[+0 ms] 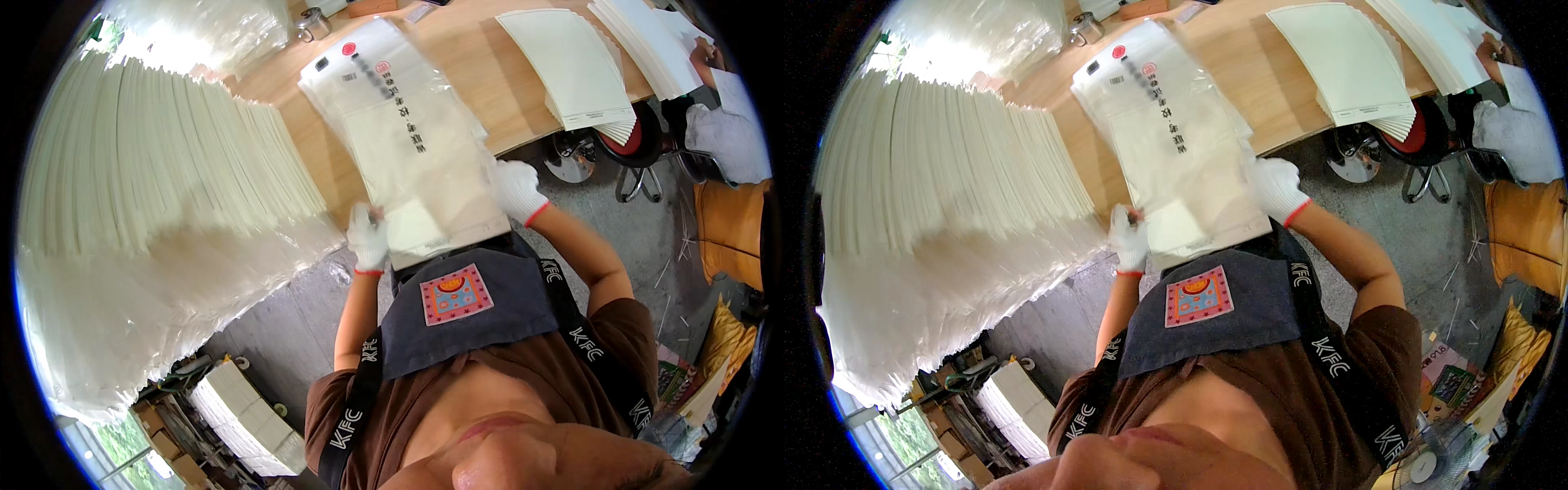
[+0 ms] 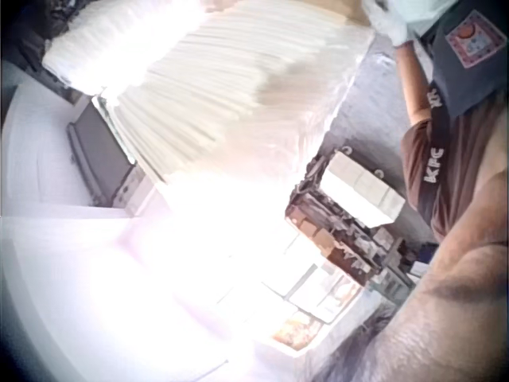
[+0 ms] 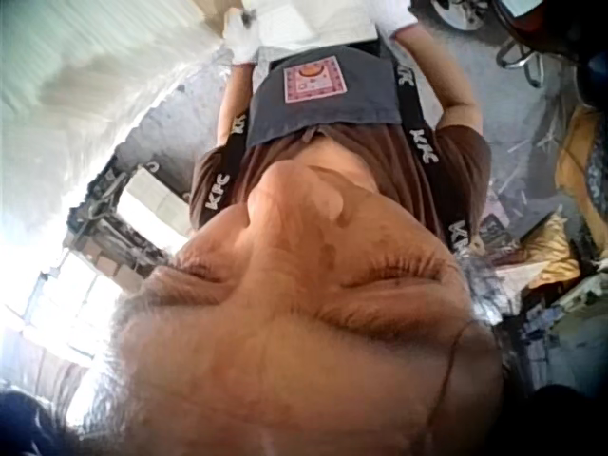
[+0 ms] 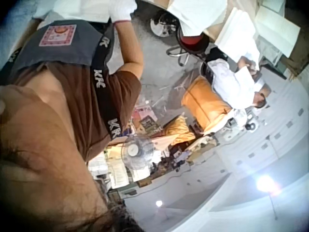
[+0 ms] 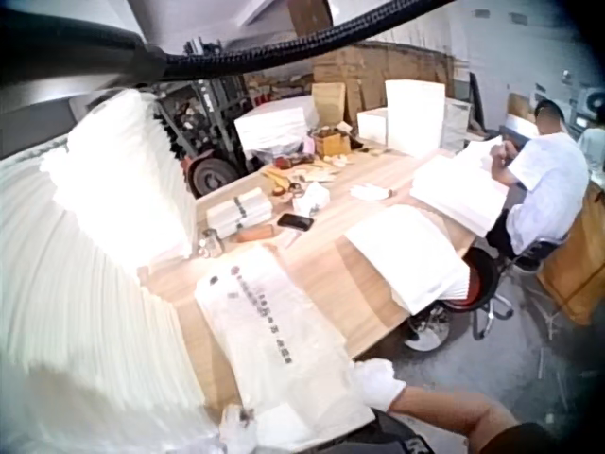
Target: The person repeatedly picks up stacks of white papers and inserts them into clear plastic sleeves on a table. The person handles the papers and sleeves by hand, placing each filled sleeve onto a growing pile.
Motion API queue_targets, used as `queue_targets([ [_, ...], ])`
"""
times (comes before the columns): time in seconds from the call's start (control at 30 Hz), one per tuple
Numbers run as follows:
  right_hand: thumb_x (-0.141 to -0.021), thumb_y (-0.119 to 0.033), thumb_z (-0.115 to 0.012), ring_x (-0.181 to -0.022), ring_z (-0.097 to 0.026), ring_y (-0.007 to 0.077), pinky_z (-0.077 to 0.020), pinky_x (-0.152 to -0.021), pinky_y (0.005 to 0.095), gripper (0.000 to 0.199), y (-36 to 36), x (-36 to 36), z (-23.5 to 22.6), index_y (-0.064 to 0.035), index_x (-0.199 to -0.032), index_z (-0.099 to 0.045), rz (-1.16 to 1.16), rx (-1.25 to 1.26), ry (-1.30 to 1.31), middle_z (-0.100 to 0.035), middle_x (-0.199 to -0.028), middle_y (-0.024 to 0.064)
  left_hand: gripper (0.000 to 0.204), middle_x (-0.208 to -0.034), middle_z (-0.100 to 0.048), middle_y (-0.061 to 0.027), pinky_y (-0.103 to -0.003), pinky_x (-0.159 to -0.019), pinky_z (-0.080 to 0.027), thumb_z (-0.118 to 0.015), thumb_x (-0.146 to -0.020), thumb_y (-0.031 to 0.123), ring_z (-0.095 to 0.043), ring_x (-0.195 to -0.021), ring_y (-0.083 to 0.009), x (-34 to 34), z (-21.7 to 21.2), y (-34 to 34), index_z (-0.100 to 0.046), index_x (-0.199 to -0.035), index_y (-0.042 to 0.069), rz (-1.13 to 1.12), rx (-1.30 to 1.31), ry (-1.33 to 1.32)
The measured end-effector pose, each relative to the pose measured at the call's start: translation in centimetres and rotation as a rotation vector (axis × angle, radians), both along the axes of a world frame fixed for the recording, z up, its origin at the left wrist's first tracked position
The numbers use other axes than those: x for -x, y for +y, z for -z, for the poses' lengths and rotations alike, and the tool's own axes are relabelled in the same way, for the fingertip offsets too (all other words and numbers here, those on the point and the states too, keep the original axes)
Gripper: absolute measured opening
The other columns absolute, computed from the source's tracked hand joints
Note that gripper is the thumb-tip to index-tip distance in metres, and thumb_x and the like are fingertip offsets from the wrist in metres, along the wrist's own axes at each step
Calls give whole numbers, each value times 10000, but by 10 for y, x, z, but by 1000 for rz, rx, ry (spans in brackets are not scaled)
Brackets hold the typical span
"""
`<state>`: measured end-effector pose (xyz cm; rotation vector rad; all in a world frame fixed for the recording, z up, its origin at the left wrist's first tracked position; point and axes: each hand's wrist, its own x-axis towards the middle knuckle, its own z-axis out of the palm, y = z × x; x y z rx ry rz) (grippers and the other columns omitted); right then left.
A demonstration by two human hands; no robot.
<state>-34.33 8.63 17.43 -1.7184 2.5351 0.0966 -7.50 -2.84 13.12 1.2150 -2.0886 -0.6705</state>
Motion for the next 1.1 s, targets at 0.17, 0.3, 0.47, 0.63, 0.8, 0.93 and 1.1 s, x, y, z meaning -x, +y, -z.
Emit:
queue_targets([
  [0.17,-811,-183,-506,-665,-676,295,-502,-452,424,208,67,-11,-27,-26,-882,-622,-185,-365,-233,-672,-752,135,194,-716,-578,-69,-310,-594,-454,-709,-706,27,-563,-639,-228,-39,-9,65,-525,-724,85,72,-61,193],
  [0.3,-823,-192,-483,-619,-664,298,-505,-471,424,220,112,-33,-17,-37,-862,-633,-92,-324,-308,-650,-667,125,164,-714,-595,-45,-292,-569,-456,-692,-718,35,-571,-622,-216,-51,-48,106,-540,-747,87,96,-392,173],
  [0.47,-801,-217,-511,-579,-653,292,-516,-514,425,242,62,5,-10,-63,-668,-641,-187,-54,-183,-611,-574,99,132,-719,-580,-87,-333,-545,-463,-648,-729,29,-581,-610,-252,-45,26,54,-540,-784,79,201,-91,71],
  [0.63,-813,-164,-476,-766,-667,327,-535,-638,429,250,91,10,-1,-34,-832,-689,-248,-557,-391,-673,-820,160,154,-714,-513,-114,-362,-567,-458,-534,-715,-39,-571,-653,-260,-69,20,66,-498,-821,65,309,-267,-135],
  [0.8,-890,-360,-453,-984,-604,322,-453,-843,391,379,56,48,57,-53,-1051,-606,254,36,-1011,-639,-977,177,188,-735,-516,-20,-251,-554,-391,-535,-747,36,-458,-626,-98,-58,67,38,-570,-918,105,-439,-944,754],
  [0.93,-922,-315,-485,-1062,-550,184,-433,-878,316,408,35,14,111,-37,-1220,-496,259,239,-1244,-598,-1089,113,253,-786,-607,-57,-276,-573,-417,-568,-849,189,-513,-653,-83,-67,85,11,-609,-1044,33,1,-858,213],
  [1.1,-928,-299,-499,-1094,-527,194,-409,-939,320,427,19,-30,85,3,-1229,-483,349,493,-1924,-570,-1170,98,219,-666,-559,-99,-324,-569,-428,-566,-883,208,-588,-646,-186,15,-134,-2,-502,-796,18,297,-389,-40],
])
